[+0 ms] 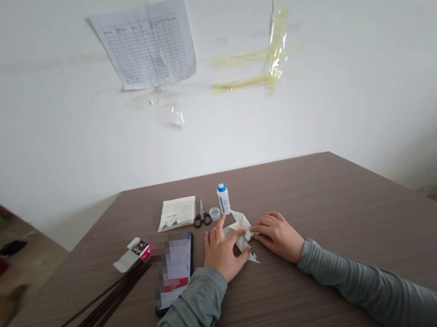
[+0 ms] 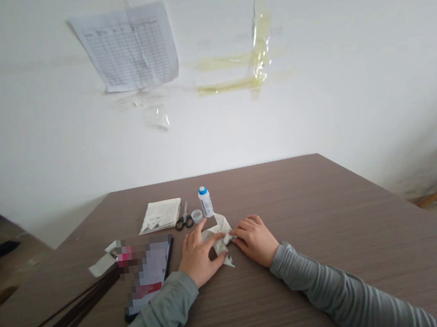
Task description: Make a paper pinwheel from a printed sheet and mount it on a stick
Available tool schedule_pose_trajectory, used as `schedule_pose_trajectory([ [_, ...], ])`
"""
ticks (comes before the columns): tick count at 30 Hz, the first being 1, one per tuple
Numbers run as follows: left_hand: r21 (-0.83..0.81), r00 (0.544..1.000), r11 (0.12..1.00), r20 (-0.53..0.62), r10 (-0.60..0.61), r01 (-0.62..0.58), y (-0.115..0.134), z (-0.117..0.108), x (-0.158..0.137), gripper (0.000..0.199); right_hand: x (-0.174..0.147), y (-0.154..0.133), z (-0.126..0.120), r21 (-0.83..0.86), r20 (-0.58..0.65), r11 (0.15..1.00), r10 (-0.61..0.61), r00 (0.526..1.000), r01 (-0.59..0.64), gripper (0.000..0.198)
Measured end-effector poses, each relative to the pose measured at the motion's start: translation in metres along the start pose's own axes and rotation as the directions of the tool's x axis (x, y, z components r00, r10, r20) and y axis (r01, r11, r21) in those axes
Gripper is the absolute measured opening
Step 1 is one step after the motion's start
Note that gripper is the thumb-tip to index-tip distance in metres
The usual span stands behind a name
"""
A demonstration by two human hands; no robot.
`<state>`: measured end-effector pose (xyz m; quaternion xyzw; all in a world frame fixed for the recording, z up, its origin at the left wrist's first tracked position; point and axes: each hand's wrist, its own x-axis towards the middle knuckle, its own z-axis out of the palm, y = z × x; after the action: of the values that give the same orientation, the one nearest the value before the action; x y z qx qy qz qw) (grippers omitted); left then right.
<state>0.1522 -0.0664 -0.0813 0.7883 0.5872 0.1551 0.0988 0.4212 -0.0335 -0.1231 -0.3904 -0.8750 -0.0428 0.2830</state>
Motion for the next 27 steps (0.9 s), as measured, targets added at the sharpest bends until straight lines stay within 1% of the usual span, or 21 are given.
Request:
schedule_pose_trajectory([
  [6, 0.013, 0.999, 0.999, 0.026, -0.043, 0.043, 0.012, -0.012, 0.000, 0.050, -0.001, 0.000, -0.001, 0.008, 0.016, 1.000, 0.013, 1.000, -0.013, 0.027],
  [9, 0.002, 0.999, 0.999, 0.001, -0.048, 0.048, 0.013, -0.011, 0.001, 0.049, -0.001, -0.001, -0.001, 0.011, 0.022, 1.000, 0.014, 1.000, -0.014, 0.028],
  [15, -0.052, 0.994, 0.998, -0.107, -0.030, 0.025, -0.004, 0.005, 0.002, 0.065, 0.000, 0.001, 0.000, 0.016, 0.008, 1.000, 0.000, 1.000, 0.000, 0.028],
  [20, -0.106, 0.989, 0.993, -0.143, 0.031, -0.046, -0.016, 0.011, 0.002, 0.060, 0.000, 0.002, -0.003, 0.036, -0.011, 0.998, 0.042, 0.999, -0.041, 0.030],
  [24, -0.076, 0.985, 0.996, -0.170, 0.042, -0.055, -0.023, 0.016, 0.000, 0.062, -0.001, 0.004, -0.011, 0.055, -0.078, 0.997, 0.066, 0.995, -0.062, 0.036],
  [27, -0.043, 0.967, 0.994, -0.237, 0.090, -0.103, -0.031, 0.020, -0.003, 0.059, -0.005, 0.012, -0.016, 0.024, -0.133, 0.996, 0.089, 0.987, -0.087, 0.040],
])
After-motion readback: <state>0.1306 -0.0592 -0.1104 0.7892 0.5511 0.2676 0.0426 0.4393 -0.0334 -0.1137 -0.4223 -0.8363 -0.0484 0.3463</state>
